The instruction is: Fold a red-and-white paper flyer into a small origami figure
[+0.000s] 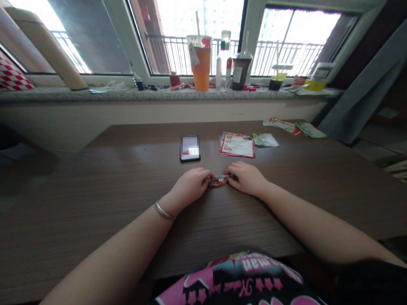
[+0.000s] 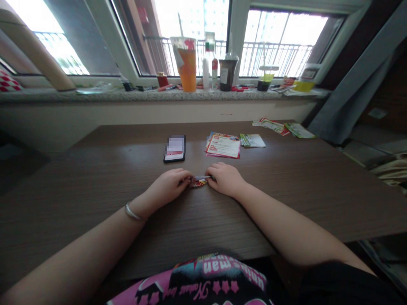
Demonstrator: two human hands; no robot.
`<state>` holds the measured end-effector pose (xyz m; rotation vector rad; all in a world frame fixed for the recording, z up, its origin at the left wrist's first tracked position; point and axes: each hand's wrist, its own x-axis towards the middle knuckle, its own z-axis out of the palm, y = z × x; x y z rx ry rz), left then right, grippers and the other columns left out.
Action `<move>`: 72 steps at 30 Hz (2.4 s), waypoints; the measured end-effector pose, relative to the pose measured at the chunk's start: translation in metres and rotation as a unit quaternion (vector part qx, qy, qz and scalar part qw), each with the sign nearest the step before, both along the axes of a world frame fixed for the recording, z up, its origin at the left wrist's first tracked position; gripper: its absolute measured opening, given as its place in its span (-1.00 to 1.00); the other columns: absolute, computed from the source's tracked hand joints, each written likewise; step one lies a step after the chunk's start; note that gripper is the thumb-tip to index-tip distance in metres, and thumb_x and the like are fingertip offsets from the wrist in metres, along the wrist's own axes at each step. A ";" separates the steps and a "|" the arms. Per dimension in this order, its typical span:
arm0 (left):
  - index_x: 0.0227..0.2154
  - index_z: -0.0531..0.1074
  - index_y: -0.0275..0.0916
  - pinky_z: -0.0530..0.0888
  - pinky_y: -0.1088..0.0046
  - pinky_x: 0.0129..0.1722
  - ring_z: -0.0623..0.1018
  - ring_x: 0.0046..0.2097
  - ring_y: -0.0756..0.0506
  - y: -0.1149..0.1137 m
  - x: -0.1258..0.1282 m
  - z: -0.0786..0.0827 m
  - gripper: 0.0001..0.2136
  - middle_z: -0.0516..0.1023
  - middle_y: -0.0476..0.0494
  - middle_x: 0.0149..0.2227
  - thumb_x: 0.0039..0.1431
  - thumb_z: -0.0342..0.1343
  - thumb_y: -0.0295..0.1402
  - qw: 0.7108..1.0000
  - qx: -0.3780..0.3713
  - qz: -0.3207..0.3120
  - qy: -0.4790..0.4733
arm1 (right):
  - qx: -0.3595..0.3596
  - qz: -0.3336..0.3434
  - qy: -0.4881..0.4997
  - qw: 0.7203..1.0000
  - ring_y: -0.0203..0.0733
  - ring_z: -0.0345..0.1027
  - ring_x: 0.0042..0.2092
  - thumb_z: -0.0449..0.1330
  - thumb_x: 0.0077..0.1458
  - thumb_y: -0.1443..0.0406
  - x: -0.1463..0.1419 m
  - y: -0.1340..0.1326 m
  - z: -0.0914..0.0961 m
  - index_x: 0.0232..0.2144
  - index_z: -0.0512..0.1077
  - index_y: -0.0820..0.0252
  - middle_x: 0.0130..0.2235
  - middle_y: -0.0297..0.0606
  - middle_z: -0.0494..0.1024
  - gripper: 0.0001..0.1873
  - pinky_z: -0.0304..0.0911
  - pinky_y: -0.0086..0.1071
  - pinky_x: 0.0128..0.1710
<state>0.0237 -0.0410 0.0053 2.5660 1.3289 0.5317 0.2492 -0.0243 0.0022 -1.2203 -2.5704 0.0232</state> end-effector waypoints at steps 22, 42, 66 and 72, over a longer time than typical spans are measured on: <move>-0.31 0.45 -0.25 0.37 0.48 -0.23 0.45 -0.29 -0.02 0.002 0.006 -0.005 -0.81 0.52 -0.04 -0.34 0.24 -0.08 -0.45 0.984 -0.103 -0.062 -0.134 | -0.098 0.093 0.191 0.972 -0.22 0.33 -0.23 0.18 0.13 0.31 0.000 0.009 -0.009 -0.38 0.48 0.19 -0.33 -0.26 0.54 -0.90 0.21 -0.37 -0.19; -0.20 0.52 -0.24 0.37 0.32 -0.01 0.47 -0.08 -0.12 0.002 0.006 -0.005 -0.83 0.55 -0.18 -0.14 0.23 0.03 -0.40 0.997 0.026 -0.073 0.010 | -0.037 0.051 0.107 0.992 -0.20 0.32 -0.23 0.19 0.10 0.30 -0.002 0.012 -0.013 -0.40 0.45 0.20 -0.32 -0.23 0.52 -0.92 0.18 -0.35 -0.17; -0.15 0.53 -0.20 0.41 0.28 -0.03 0.47 -0.08 -0.16 -0.008 0.008 0.003 -0.77 0.53 -0.15 -0.11 0.19 0.03 -0.42 0.995 0.043 -0.066 0.058 | 0.078 0.115 -0.011 0.990 -0.16 0.25 -0.24 0.11 0.13 0.30 -0.010 -0.002 -0.002 -0.36 0.45 0.15 -0.32 -0.24 0.48 -0.89 0.08 -0.34 -0.27; -0.20 0.54 -0.18 0.42 0.26 -0.06 0.49 -0.11 -0.16 -0.011 0.009 0.009 -0.76 0.54 -0.12 -0.13 0.26 -0.03 -0.34 0.992 0.065 -0.058 0.087 | 0.102 0.150 -0.049 0.982 -0.19 0.27 -0.24 0.07 0.18 0.28 -0.008 -0.004 0.000 -0.32 0.46 0.13 -0.28 -0.25 0.48 -0.84 0.08 -0.36 -0.28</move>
